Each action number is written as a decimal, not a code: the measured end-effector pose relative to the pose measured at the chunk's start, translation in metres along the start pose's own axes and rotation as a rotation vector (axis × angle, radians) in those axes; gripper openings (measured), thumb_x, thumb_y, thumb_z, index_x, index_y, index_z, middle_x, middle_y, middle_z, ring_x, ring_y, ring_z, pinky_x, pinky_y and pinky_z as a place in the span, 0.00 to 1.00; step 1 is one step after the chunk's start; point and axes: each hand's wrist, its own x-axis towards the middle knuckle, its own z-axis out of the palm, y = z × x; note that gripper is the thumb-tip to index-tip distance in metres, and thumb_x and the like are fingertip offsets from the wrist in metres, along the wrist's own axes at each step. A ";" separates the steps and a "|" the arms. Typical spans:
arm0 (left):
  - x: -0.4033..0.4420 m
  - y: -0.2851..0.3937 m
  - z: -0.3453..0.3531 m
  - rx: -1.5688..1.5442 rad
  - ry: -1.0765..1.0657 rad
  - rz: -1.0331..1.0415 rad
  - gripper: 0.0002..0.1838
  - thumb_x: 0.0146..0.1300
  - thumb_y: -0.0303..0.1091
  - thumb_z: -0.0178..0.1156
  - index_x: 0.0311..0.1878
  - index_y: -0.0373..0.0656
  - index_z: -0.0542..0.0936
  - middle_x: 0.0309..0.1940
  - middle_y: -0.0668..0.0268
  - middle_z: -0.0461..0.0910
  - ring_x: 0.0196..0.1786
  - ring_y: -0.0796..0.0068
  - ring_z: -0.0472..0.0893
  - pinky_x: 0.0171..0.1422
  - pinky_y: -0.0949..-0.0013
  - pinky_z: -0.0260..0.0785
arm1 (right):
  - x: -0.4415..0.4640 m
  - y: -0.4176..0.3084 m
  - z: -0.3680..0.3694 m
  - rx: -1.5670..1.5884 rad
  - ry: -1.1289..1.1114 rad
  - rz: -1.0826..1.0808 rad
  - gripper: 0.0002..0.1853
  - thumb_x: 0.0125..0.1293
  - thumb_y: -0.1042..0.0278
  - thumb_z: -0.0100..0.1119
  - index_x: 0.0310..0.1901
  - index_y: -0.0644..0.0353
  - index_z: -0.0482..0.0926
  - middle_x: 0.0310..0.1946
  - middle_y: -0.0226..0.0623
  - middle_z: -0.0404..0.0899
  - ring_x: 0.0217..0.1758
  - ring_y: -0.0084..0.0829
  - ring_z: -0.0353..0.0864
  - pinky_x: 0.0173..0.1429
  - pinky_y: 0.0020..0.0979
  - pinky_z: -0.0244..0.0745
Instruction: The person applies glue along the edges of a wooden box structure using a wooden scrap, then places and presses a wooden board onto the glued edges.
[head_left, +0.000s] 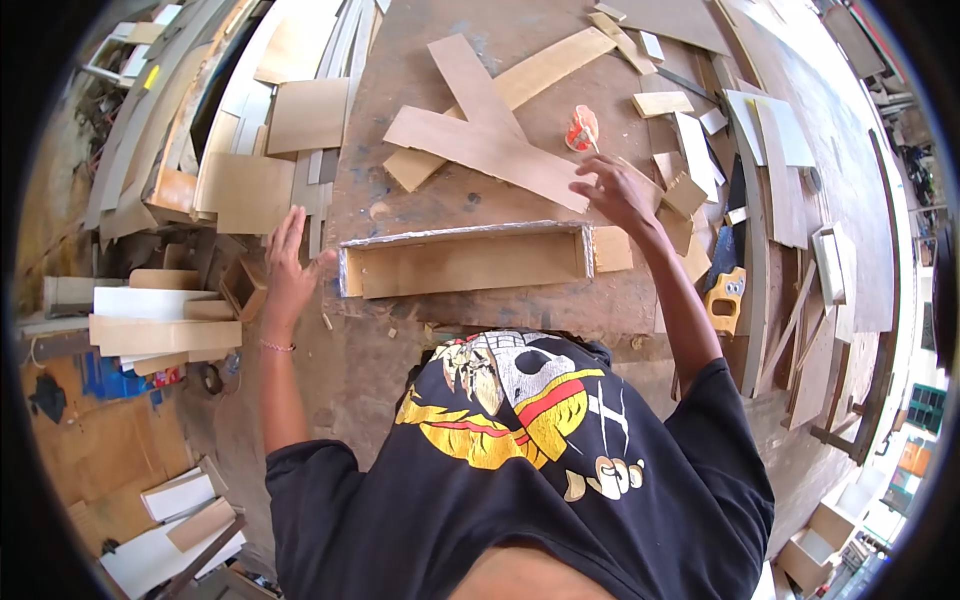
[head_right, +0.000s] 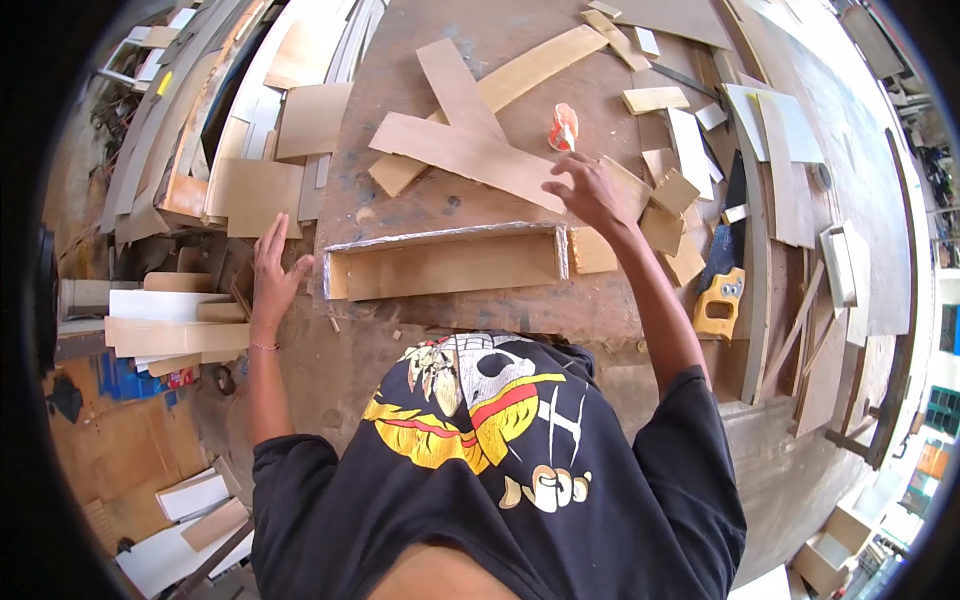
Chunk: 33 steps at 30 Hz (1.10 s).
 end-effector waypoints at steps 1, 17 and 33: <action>0.005 0.004 -0.002 -0.002 0.036 -0.008 0.43 0.55 0.61 0.59 0.65 0.37 0.65 0.65 0.53 0.64 0.65 0.52 0.62 0.69 0.55 0.54 | 0.013 0.003 0.012 -0.110 0.026 -0.092 0.23 0.55 0.53 0.65 0.48 0.61 0.78 0.50 0.41 0.76 0.57 0.41 0.72 0.56 0.39 0.70; -0.024 0.060 -0.004 -0.120 0.149 -0.106 0.30 0.59 0.42 0.62 0.62 0.37 0.69 0.63 0.56 0.65 0.63 0.55 0.66 0.67 0.57 0.58 | 0.056 -0.009 0.046 -0.334 -0.063 -0.209 0.44 0.39 0.57 0.72 0.57 0.69 0.63 0.46 0.53 0.74 0.53 0.47 0.74 0.55 0.39 0.71; 0.075 0.157 0.035 -1.306 0.143 -0.377 0.27 0.61 0.27 0.58 0.62 0.30 0.63 0.49 0.54 0.77 0.49 0.72 0.78 0.54 0.72 0.71 | -0.006 -0.165 0.078 0.208 0.159 -0.268 0.52 0.46 0.54 0.74 0.64 0.76 0.52 0.55 0.62 0.69 0.57 0.51 0.73 0.58 0.40 0.72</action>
